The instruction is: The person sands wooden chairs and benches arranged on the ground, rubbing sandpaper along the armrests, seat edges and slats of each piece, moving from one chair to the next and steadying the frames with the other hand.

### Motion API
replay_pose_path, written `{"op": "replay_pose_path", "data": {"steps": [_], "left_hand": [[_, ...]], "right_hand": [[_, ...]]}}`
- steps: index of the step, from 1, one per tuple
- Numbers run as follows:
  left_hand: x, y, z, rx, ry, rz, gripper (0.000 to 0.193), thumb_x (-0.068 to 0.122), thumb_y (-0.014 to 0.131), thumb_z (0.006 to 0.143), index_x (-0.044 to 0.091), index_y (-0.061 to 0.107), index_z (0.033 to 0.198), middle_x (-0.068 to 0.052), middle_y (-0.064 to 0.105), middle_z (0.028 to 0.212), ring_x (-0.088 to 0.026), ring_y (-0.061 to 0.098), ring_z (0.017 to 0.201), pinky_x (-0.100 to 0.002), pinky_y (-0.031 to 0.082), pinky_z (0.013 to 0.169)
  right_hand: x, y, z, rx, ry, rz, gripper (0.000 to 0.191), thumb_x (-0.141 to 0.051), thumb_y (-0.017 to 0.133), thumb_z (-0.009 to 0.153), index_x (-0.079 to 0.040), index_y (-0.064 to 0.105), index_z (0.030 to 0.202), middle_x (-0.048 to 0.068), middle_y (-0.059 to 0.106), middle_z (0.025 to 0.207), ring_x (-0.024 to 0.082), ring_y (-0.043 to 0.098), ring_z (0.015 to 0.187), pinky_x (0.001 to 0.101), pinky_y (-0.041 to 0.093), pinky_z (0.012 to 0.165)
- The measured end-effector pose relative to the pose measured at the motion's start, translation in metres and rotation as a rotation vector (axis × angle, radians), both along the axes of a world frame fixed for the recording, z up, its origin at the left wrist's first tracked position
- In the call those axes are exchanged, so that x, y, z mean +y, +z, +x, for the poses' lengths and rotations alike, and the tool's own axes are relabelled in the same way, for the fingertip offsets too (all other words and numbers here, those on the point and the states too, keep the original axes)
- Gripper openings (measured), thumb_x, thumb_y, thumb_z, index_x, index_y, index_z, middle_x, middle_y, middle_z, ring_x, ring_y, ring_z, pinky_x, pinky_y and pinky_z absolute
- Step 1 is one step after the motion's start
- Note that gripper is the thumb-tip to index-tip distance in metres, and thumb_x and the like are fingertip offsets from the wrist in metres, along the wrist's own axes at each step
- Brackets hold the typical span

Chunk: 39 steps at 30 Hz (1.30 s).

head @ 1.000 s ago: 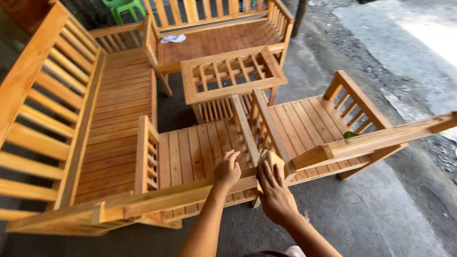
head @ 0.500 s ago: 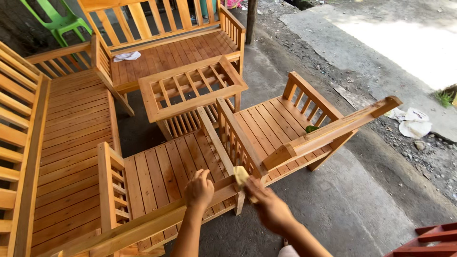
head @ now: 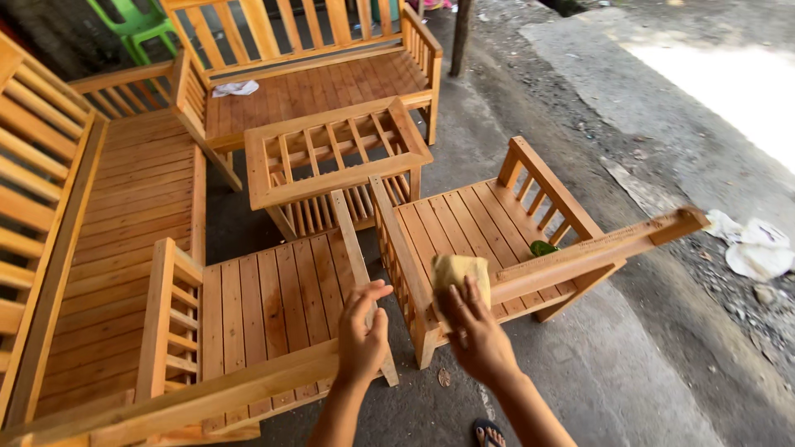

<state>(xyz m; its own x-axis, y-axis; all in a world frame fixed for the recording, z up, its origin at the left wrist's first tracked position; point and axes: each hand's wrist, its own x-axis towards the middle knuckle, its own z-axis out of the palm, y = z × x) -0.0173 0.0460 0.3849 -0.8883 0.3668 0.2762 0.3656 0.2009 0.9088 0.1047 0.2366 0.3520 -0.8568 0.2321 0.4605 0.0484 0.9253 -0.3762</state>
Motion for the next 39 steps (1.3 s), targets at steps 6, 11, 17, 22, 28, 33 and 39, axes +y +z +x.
{"op": "replay_pose_path", "data": {"steps": [6, 11, 17, 22, 28, 33, 39], "left_hand": [[0.079, -0.043, 0.017, -0.14, 0.119, 0.103, 0.04, -0.003, 0.051, 0.085, 0.006, 0.07, 0.119, -0.009, 0.067, 0.13, -0.021, 0.062, 0.123, -0.035, 0.049, 0.1], [0.109, -0.08, 0.01, -0.335, 0.294, 0.376, 0.043, 0.001, 0.048, 0.09, 0.003, 0.063, 0.13, -0.009, 0.066, 0.133, -0.022, 0.063, 0.123, -0.035, 0.048, 0.107], [0.118, -0.085, 0.021, -0.674, 0.399, 0.441, 0.037, 0.017, 0.047, 0.098, 0.011, 0.06, 0.132, -0.003, 0.067, 0.124, -0.018, 0.065, 0.112, -0.034, 0.051, 0.097], [0.101, -0.092, 0.022, -0.697, 0.378, 0.389, 0.036, 0.015, 0.046, 0.099, 0.009, 0.065, 0.129, -0.001, 0.07, 0.117, -0.013, 0.066, 0.102, -0.031, 0.051, 0.087], [0.099, -0.109, 0.004, -0.819, 0.165, 0.209, 0.043, 0.025, 0.038, 0.104, 0.008, 0.067, 0.13, -0.007, 0.073, 0.109, -0.015, 0.068, 0.093, -0.031, 0.057, 0.087], [0.098, -0.1, -0.001, -0.876, 0.039, 0.274, 0.047, 0.033, 0.043, 0.102, 0.013, 0.058, 0.142, -0.005, 0.068, 0.124, -0.015, 0.066, 0.11, -0.035, 0.052, 0.099], [0.089, -0.08, -0.029, -0.9, -0.339, 0.388, 0.048, 0.035, 0.063, 0.095, 0.022, 0.048, 0.139, 0.006, 0.06, 0.137, -0.011, 0.057, 0.129, -0.037, 0.036, 0.113]], "right_hand": [[0.043, -0.008, -0.03, -0.222, 0.14, 0.014, 0.09, -0.007, 0.064, 0.075, 0.002, 0.024, 0.156, 0.025, 0.021, 0.165, 0.039, 0.016, 0.155, 0.0489, 0.02, 0.123], [0.062, -0.006, -0.015, -0.311, 0.32, -0.062, 0.09, -0.013, 0.059, 0.081, 0.005, 0.015, 0.157, 0.026, 0.014, 0.167, 0.038, 0.009, 0.156, 0.0507, 0.013, 0.123], [0.058, -0.023, -0.031, -0.225, 0.348, 0.032, 0.087, -0.024, 0.058, 0.091, 0.01, 0.012, 0.155, 0.029, 0.012, 0.165, 0.038, 0.008, 0.154, 0.0528, 0.011, 0.122], [0.039, -0.016, -0.021, -0.325, 0.248, -0.063, 0.091, -0.025, 0.063, 0.083, 0.007, 0.015, 0.154, 0.028, 0.01, 0.164, 0.04, 0.006, 0.154, 0.05, 0.011, 0.123], [0.032, -0.018, -0.017, -0.36, 0.338, 0.052, 0.09, -0.019, 0.061, 0.082, 0.014, 0.013, 0.152, 0.031, 0.01, 0.163, 0.045, 0.005, 0.154, 0.0507, 0.009, 0.124], [0.028, -0.034, -0.027, -0.115, 0.296, -0.199, 0.073, -0.017, 0.054, 0.095, 0.011, 0.022, 0.154, 0.032, 0.014, 0.165, 0.044, 0.008, 0.154, 0.0489, 0.015, 0.123], [0.061, -0.009, 0.002, -0.197, 0.159, -1.091, 0.041, -0.012, 0.055, 0.104, 0.007, 0.056, 0.14, 0.04, 0.045, 0.126, 0.055, 0.034, 0.112, 0.0604, 0.031, 0.092]]}}
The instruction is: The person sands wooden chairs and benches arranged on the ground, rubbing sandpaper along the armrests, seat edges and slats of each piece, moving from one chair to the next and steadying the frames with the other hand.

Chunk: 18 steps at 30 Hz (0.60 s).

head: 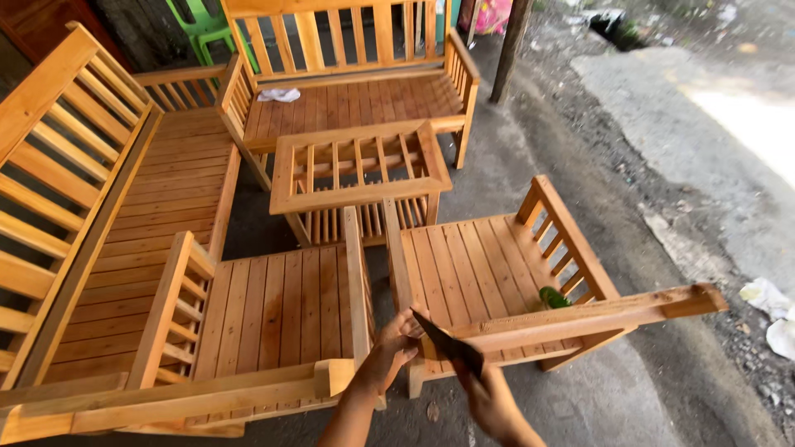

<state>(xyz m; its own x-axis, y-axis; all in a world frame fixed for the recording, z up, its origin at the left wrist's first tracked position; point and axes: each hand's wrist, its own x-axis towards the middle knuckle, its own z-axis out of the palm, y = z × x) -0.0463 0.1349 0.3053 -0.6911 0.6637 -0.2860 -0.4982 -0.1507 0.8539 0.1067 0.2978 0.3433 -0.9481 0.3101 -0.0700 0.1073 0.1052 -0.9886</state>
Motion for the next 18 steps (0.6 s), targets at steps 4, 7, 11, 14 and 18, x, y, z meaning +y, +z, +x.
{"op": "replay_pose_path", "data": {"steps": [4, 7, 11, 14, 18], "left_hand": [[0.007, 0.025, -0.022, 0.212, -0.048, 0.22, 0.037, 0.023, 0.083, 0.085, 0.005, 0.069, 0.115, -0.008, 0.073, 0.114, -0.022, 0.067, 0.116, -0.04, 0.047, 0.111], [0.007, 0.061, -0.035, 0.229, -0.063, 0.124, 0.029, 0.025, 0.075, 0.092, 0.005, 0.07, 0.113, -0.007, 0.074, 0.109, -0.019, 0.068, 0.107, -0.038, 0.049, 0.102], [0.004, 0.116, -0.043, 0.342, -0.105, -0.048, 0.03, 0.03, 0.057, 0.101, 0.006, 0.07, 0.113, -0.003, 0.075, 0.107, -0.013, 0.069, 0.102, -0.03, 0.05, 0.095], [0.011, 0.148, -0.044, 0.509, 0.032, -0.179, 0.03, 0.028, 0.053, 0.103, 0.005, 0.071, 0.112, -0.005, 0.075, 0.102, -0.014, 0.068, 0.094, -0.028, 0.05, 0.088], [0.023, 0.174, -0.051, 0.44, 0.067, 0.013, 0.026, 0.021, 0.063, 0.097, 0.0, 0.072, 0.11, -0.01, 0.075, 0.104, -0.019, 0.069, 0.093, -0.032, 0.055, 0.084]], "right_hand": [[0.035, 0.028, -0.028, 0.041, -0.127, -0.605, 0.04, -0.024, 0.062, 0.098, 0.012, 0.066, 0.116, 0.016, 0.077, 0.1, 0.023, 0.074, 0.086, 0.0373, 0.059, 0.08], [0.044, 0.048, -0.052, 0.01, -0.17, -0.694, 0.037, -0.023, 0.066, 0.092, 0.006, 0.065, 0.115, 0.012, 0.077, 0.103, 0.021, 0.075, 0.091, 0.0387, 0.06, 0.082], [0.051, 0.079, -0.075, 0.017, -0.104, -0.442, 0.036, -0.02, 0.069, 0.092, 0.006, 0.067, 0.116, 0.014, 0.075, 0.103, 0.023, 0.074, 0.09, 0.0386, 0.061, 0.082], [0.062, 0.101, -0.099, 0.051, -0.098, -0.353, 0.035, -0.02, 0.069, 0.093, 0.006, 0.067, 0.117, 0.012, 0.074, 0.104, 0.021, 0.073, 0.09, 0.0375, 0.061, 0.082], [0.075, 0.117, -0.128, 0.103, -0.086, -0.248, 0.033, -0.021, 0.068, 0.095, 0.003, 0.069, 0.118, 0.008, 0.073, 0.104, 0.016, 0.07, 0.09, 0.0337, 0.059, 0.078]]}}
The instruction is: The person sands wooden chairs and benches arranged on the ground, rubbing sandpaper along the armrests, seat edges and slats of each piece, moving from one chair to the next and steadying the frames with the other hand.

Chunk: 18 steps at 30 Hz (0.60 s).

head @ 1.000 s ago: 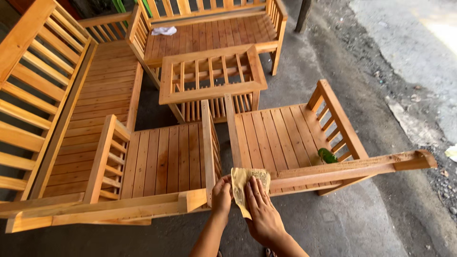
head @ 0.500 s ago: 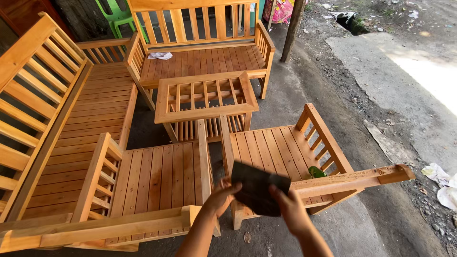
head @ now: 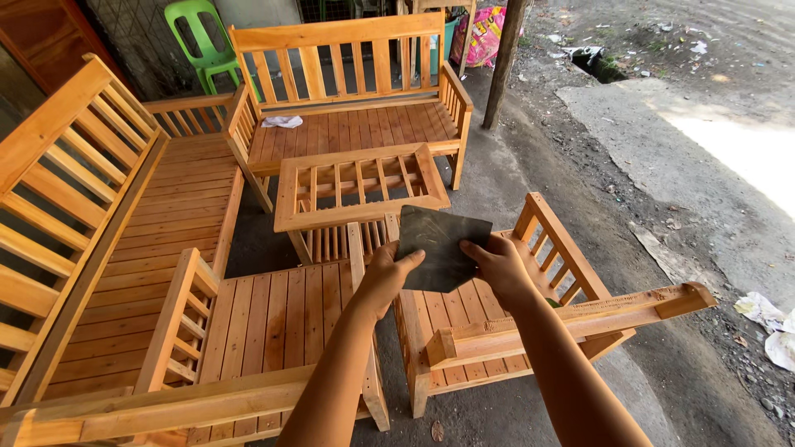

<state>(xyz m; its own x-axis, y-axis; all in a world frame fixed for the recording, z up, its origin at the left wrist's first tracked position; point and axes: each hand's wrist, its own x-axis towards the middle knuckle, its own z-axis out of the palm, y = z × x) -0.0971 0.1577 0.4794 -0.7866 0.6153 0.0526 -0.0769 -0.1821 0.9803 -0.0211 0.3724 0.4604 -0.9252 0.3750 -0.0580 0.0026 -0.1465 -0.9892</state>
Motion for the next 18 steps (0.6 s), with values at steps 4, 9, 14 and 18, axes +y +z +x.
{"op": "replay_pose_path", "data": {"steps": [4, 9, 14, 18], "left_hand": [[-0.01, 0.012, -0.01, -0.327, -0.102, 0.224, 0.028, 0.022, 0.069, 0.096, 0.0, 0.069, 0.114, -0.014, 0.073, 0.111, -0.022, 0.071, 0.097, -0.036, 0.056, 0.087], [-0.025, 0.003, -0.015, -0.499, -0.242, 0.275, 0.036, 0.026, 0.065, 0.088, 0.001, 0.07, 0.113, -0.016, 0.075, 0.112, -0.024, 0.075, 0.097, -0.039, 0.06, 0.087], [-0.007, -0.023, 0.001, -0.196, 0.014, 0.1, 0.028, 0.023, 0.061, 0.103, 0.001, 0.07, 0.118, -0.012, 0.074, 0.118, -0.014, 0.073, 0.097, -0.03, 0.056, 0.09], [-0.009, -0.051, 0.04, 0.128, 0.336, -0.412, 0.041, 0.03, 0.044, 0.112, -0.002, 0.063, 0.127, -0.021, 0.067, 0.1, -0.017, 0.049, 0.056, -0.041, 0.048, 0.058]], "right_hand": [[0.001, 0.01, -0.005, -0.023, 0.036, 0.064, 0.034, -0.022, 0.068, 0.096, 0.001, 0.069, 0.121, 0.007, 0.073, 0.102, 0.015, 0.067, 0.088, 0.0333, 0.056, 0.076], [-0.002, 0.008, 0.003, -0.066, 0.155, 0.188, 0.036, -0.022, 0.069, 0.096, 0.002, 0.071, 0.122, 0.006, 0.075, 0.102, 0.015, 0.066, 0.09, 0.0328, 0.052, 0.081], [0.0, -0.025, -0.004, -0.007, 0.114, 0.044, 0.035, -0.023, 0.065, 0.097, -0.001, 0.068, 0.124, 0.005, 0.074, 0.106, 0.015, 0.068, 0.094, 0.0324, 0.055, 0.084], [0.0, -0.067, -0.003, -0.056, -0.052, 0.195, 0.032, -0.026, 0.06, 0.1, -0.005, 0.066, 0.124, 0.01, 0.075, 0.104, 0.019, 0.071, 0.094, 0.0344, 0.057, 0.085]]}}
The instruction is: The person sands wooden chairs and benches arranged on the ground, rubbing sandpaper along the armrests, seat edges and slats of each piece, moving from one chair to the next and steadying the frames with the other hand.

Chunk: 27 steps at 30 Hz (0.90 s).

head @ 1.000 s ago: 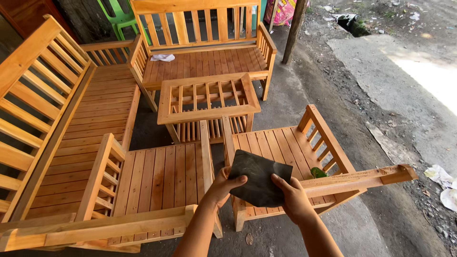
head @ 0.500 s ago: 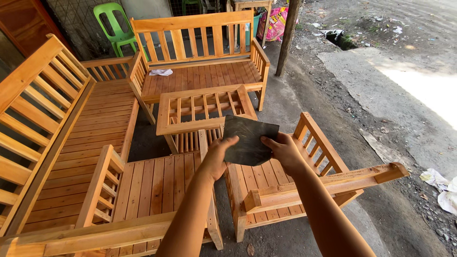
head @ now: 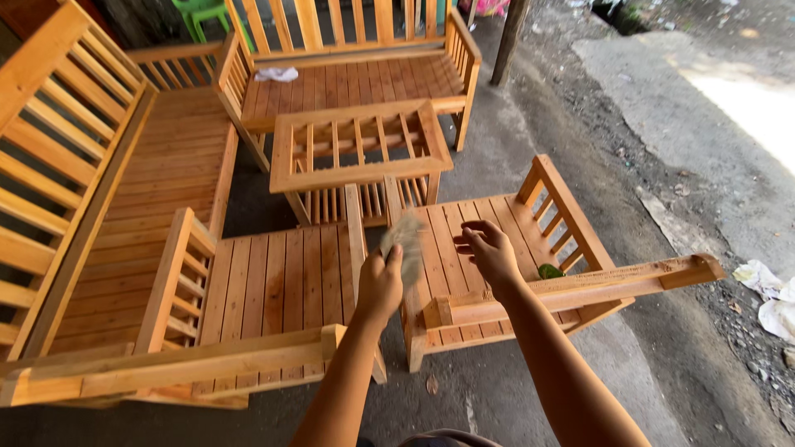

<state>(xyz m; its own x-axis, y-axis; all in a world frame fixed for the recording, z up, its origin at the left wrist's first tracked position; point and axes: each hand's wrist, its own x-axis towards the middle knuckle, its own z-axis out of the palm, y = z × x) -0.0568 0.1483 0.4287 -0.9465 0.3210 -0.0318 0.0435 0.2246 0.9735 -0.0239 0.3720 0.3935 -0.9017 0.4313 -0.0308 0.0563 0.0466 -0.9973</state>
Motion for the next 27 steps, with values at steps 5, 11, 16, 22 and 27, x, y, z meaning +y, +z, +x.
{"op": "replay_pose_path", "data": {"steps": [5, 11, 16, 22, 27], "left_hand": [[0.008, -0.054, 0.077, 0.23, -0.031, -0.055, 0.054, 0.025, 0.029, 0.113, 0.011, 0.027, 0.165, -0.031, 0.051, 0.135, -0.033, 0.047, 0.112, -0.05, 0.047, 0.097], [0.078, -0.12, 0.117, 0.597, -0.04, -0.468, 0.057, 0.027, 0.034, 0.109, -0.004, 0.027, 0.157, -0.024, 0.022, 0.166, -0.043, 0.014, 0.156, -0.058, 0.014, 0.123], [0.083, -0.128, 0.099, 0.586, 0.198, -0.292, 0.055, 0.022, 0.024, 0.112, -0.001, 0.025, 0.162, -0.026, 0.019, 0.17, -0.042, 0.015, 0.16, -0.053, 0.016, 0.131], [0.062, -0.122, 0.112, 0.491, 0.106, -0.188, 0.06, 0.031, 0.021, 0.111, -0.001, 0.019, 0.161, -0.025, 0.016, 0.171, -0.04, 0.011, 0.158, -0.048, 0.016, 0.128], [0.079, -0.111, 0.071, 0.299, 0.115, -0.295, 0.059, 0.032, 0.018, 0.114, -0.002, 0.009, 0.161, -0.025, 0.004, 0.17, -0.039, 0.006, 0.158, -0.045, 0.012, 0.122]], "right_hand": [[-0.008, -0.048, 0.029, -0.325, 0.044, 0.754, 0.029, -0.036, 0.056, 0.1, -0.019, 0.07, 0.118, 0.006, 0.076, 0.106, 0.024, 0.072, 0.098, 0.0433, 0.05, 0.096], [-0.007, -0.082, 0.047, -0.088, 0.077, 1.186, 0.028, -0.041, 0.051, 0.096, -0.017, 0.067, 0.092, 0.005, 0.076, 0.087, 0.028, 0.072, 0.088, 0.0484, 0.046, 0.085], [-0.002, -0.085, 0.042, -0.197, 0.126, 1.14, 0.036, -0.042, 0.049, 0.101, -0.018, 0.07, 0.084, 0.007, 0.074, 0.079, 0.029, 0.072, 0.078, 0.0489, 0.051, 0.076], [-0.012, -0.069, 0.016, -0.337, 0.275, 1.175, 0.049, -0.047, 0.042, 0.104, -0.017, 0.071, 0.08, 0.01, 0.075, 0.08, 0.032, 0.072, 0.073, 0.0487, 0.055, 0.063], [-0.019, -0.062, -0.003, -0.55, 0.476, 1.153, 0.055, -0.053, 0.034, 0.107, -0.016, 0.07, 0.089, 0.009, 0.075, 0.081, 0.025, 0.074, 0.072, 0.0419, 0.059, 0.062]]}}
